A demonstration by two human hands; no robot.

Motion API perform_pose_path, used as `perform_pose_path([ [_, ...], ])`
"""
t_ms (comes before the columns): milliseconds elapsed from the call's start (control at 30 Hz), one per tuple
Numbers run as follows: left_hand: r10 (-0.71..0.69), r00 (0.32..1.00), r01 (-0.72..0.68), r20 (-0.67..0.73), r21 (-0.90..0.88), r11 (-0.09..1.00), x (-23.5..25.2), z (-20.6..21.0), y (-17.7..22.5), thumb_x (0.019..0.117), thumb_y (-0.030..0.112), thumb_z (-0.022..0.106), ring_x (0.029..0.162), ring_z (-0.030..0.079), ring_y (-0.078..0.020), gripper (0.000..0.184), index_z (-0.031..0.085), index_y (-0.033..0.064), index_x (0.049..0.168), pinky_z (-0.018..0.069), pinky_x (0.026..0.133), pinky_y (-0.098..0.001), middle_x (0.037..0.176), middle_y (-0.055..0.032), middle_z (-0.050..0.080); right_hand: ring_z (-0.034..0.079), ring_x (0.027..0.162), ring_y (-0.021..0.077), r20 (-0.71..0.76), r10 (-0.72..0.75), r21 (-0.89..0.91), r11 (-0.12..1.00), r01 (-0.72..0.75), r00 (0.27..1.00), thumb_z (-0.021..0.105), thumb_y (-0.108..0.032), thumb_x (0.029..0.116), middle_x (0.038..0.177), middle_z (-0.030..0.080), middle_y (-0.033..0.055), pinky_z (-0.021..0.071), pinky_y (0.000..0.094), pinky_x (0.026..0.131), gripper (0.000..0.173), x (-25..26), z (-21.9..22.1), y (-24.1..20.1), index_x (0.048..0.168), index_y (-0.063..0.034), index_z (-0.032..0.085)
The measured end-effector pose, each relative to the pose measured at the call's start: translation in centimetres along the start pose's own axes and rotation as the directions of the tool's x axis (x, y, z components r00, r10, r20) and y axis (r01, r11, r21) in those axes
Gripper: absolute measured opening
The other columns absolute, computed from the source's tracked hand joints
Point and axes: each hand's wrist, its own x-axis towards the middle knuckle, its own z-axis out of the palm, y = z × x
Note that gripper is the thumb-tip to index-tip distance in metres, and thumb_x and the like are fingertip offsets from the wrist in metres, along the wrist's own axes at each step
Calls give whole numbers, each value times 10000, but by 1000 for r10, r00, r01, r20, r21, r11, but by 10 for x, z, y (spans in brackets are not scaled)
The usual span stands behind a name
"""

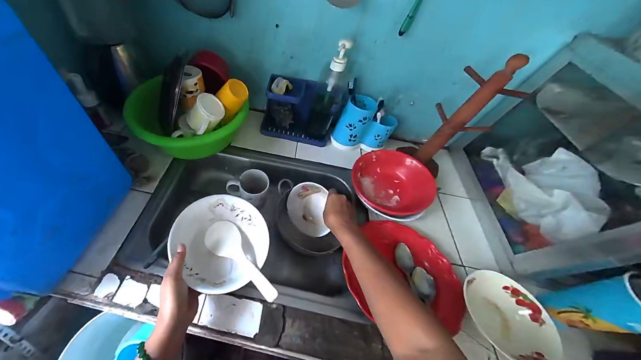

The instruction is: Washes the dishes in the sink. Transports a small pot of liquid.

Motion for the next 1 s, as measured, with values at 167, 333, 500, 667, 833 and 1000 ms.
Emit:
perform_pose_path([
  [167, 10, 999, -11, -33, -8, 1000, -2, -5, 2, 1127, 322, 340, 956, 726, -196, 403, 504, 63, 1389, 631, 742, -405, 1138, -113, 698, 606, 1226, 413, 187, 150, 445, 868, -220, 971, 516, -35, 1029, 1390, 533, 317, 537, 551, 960, 412, 28, 10, 24, 1428, 57, 477],
  [333, -2, 1000, 2, -28, -6, 1000, -4, -6, 3, 1127, 328, 335, 972, 718, -187, 405, 503, 69, 1389, 625, 758, -399, 1146, -107, 691, 617, 1063, 311, 366, 150, 689, 620, -375, 919, 537, -43, 1045, 1340, 535, 268, 538, 422, 853, 454, 36, 5, 31, 1478, -15, 406],
  [500, -6, 1000, 6, -2, 7, 1000, -6, -1, 4, 1127, 336, 336, 955, 728, -194, 408, 515, 70, 1380, 632, 744, -402, 1131, -104, 703, 613, 785, 205, 388, 155, 555, 748, -365, 908, 428, -23, 1053, 1113, 555, 220, 536, 310, 690, 336, 29, -13, 28, 1378, 59, 414],
  [667, 4, 999, -4, 54, 7, 1000, -4, 6, 1, 1131, 319, 317, 982, 725, -191, 410, 485, 71, 1412, 632, 774, -395, 1164, -107, 697, 639, 1135, 491, -43, -135, 37, 990, 136, 990, 556, 5, 997, 1226, 628, 349, 511, 637, 947, 317, -18, -32, 14, 1300, 94, 583],
  [833, -17, 996, 14, 93, 36, 999, -2, 14, -3, 1132, 338, 299, 979, 723, -208, 430, 462, 73, 1428, 630, 760, -419, 1167, -115, 689, 662, 1007, 540, -178, -402, -210, 907, 365, 898, 505, 48, 1018, 1207, 616, 360, 540, 621, 858, 568, -39, -32, 17, 1559, -106, 421],
  [1000, -58, 992, 52, 109, 55, 997, -2, 22, -2, 1130, 350, 300, 994, 719, -208, 434, 475, 79, 1421, 627, 781, -429, 1175, -110, 688, 681, 1017, 510, -446, -308, 194, 883, 427, 840, 462, -24, 1065, 1161, 652, 360, 540, 635, 888, 341, -52, -45, 48, 1382, 53, 562],
])
